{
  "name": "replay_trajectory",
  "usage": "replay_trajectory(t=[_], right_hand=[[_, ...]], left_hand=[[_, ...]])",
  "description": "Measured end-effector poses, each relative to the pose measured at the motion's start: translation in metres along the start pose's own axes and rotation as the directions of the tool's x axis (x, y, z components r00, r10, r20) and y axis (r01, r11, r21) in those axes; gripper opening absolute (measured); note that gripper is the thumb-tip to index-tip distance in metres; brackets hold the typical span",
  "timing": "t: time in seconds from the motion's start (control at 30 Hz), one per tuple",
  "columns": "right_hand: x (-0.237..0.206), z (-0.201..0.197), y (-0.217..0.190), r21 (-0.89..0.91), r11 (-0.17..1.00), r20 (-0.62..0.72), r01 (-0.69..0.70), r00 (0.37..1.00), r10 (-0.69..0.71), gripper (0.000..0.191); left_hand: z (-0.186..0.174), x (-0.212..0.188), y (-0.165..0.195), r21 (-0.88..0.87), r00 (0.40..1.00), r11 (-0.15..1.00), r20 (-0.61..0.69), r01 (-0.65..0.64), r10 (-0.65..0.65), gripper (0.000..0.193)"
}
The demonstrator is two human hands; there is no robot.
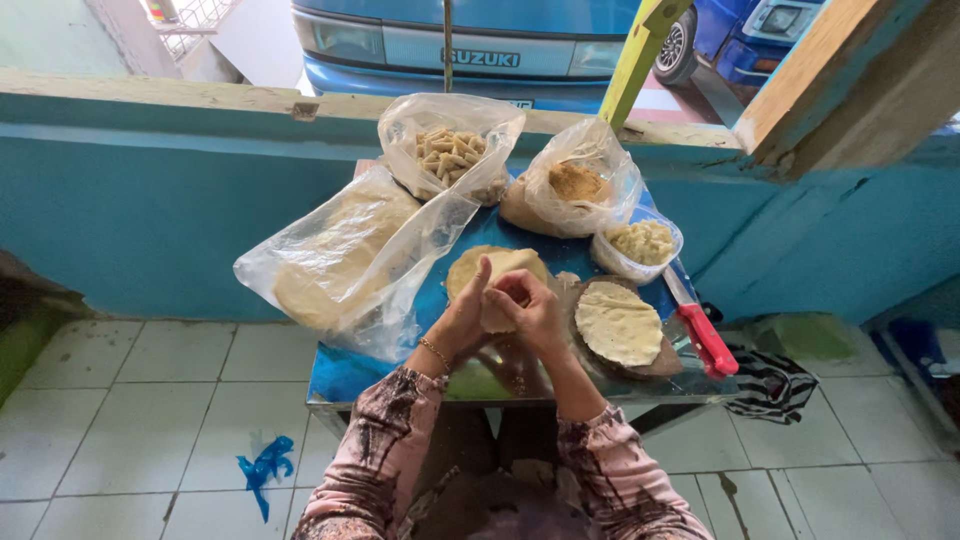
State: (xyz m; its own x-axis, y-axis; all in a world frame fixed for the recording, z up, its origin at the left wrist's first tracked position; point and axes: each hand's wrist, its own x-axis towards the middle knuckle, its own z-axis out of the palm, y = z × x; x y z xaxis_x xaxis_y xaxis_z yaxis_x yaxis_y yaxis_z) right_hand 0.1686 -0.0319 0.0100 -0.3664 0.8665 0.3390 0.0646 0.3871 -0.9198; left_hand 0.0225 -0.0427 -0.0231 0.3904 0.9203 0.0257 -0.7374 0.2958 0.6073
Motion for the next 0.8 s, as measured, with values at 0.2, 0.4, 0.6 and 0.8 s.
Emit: replay_trajectory(t=[0.2, 0.4, 0.6, 0.8], right_hand=[[-0.004, -0.018, 0.011, 0.167, 0.978, 0.029, -0.128, 0.992, 0.125, 0.013], [-0.019, -0.035, 0.004, 0.312, 0.943, 0.065, -0.118, 0.993, 0.103, 0.013], [-0.039, -0.036, -0.006, 0.580, 0.746, 0.088, -0.328, 0.935, 0.343, 0.021], [-0.048, -0.027, 0.003, 0.223, 0.973, 0.007, -0.061, 0.998, 0.061, 0.037]], left_hand=[[0.007, -0.006, 0.001, 0.176, 1.000, 0.984, 0.000, 0.027, -0.028, 0.062], [0.007, -0.020, 0.001, 0.700, 0.941, 0.714, -0.261, 0.030, 0.217, 0.035], [0.030, -0.049, -0.019, 0.554, 0.840, 0.830, -0.420, -0.063, 0.344, 0.019], [0.087, -0.066, -0.037, 0.998, 0.581, -0.052, 0.055, -0.021, 0.812, 0.013]])
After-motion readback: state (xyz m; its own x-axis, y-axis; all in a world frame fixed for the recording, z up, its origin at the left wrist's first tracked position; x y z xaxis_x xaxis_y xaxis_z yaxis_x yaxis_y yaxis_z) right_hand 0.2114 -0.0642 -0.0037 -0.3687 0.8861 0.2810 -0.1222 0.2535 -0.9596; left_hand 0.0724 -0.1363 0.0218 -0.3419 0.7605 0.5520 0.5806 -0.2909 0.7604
